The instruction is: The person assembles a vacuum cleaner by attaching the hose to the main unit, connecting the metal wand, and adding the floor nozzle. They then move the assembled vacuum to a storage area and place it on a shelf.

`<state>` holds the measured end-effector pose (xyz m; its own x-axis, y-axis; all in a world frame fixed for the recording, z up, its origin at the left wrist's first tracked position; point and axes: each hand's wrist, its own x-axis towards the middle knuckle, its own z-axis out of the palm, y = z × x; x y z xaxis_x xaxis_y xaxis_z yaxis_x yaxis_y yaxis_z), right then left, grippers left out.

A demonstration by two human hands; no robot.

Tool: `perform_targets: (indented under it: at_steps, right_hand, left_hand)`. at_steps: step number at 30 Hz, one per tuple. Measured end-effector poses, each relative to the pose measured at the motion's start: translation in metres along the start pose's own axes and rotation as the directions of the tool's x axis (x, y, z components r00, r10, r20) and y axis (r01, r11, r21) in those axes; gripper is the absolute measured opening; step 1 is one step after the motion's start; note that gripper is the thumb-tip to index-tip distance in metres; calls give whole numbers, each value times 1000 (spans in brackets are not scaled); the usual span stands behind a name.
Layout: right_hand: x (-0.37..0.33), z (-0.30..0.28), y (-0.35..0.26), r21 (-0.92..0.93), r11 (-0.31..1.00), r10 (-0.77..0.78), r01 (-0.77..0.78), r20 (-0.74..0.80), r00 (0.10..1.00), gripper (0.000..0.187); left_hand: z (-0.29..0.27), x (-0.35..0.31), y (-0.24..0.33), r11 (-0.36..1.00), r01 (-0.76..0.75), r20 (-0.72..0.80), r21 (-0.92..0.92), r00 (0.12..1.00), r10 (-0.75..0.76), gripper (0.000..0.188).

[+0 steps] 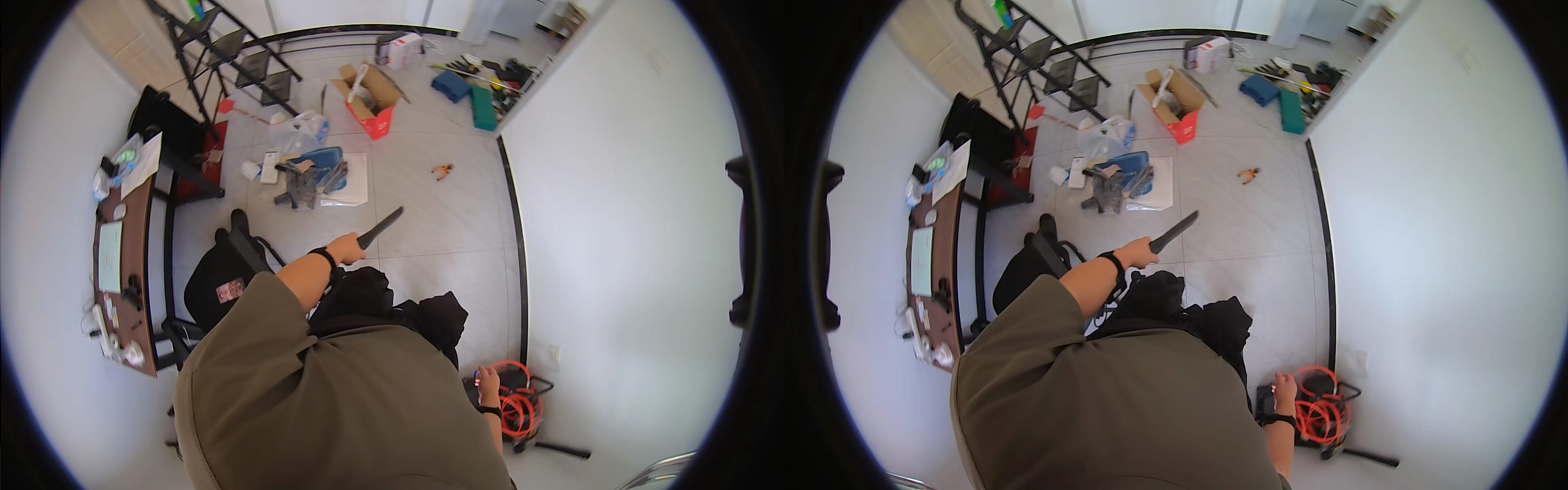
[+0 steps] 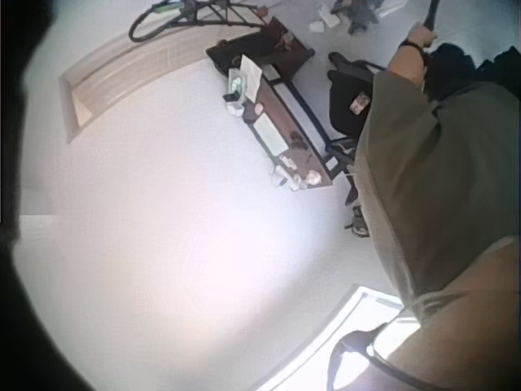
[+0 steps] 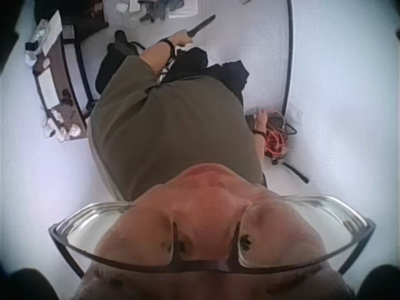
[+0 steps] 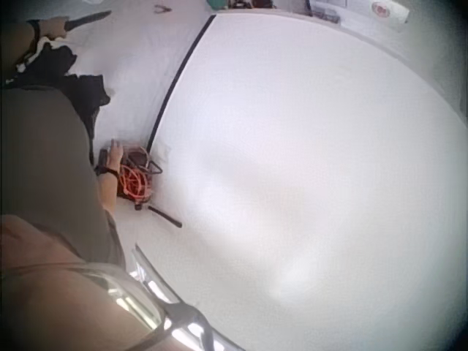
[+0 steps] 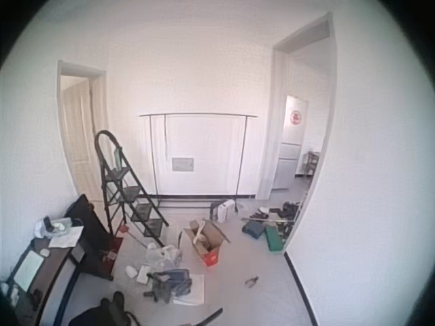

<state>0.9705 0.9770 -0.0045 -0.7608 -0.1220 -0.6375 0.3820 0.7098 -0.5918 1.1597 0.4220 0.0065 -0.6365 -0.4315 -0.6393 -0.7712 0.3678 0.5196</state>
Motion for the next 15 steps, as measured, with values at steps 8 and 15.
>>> perform_targets:
  at_steps: [8, 15]
  right_hand:
    - [180, -30, -124, -279, 942, -88, 188, 335, 938, 30]
    - [303, -68, -222, -525, 812, 44, 257, 493, 869, 22]
  left_hand:
    - [9, -5, -40, 874, 357, -207, -329, 876, -436, 41]
    - [3, 1, 22, 577, 424, -142, -698, 708, -692, 32]
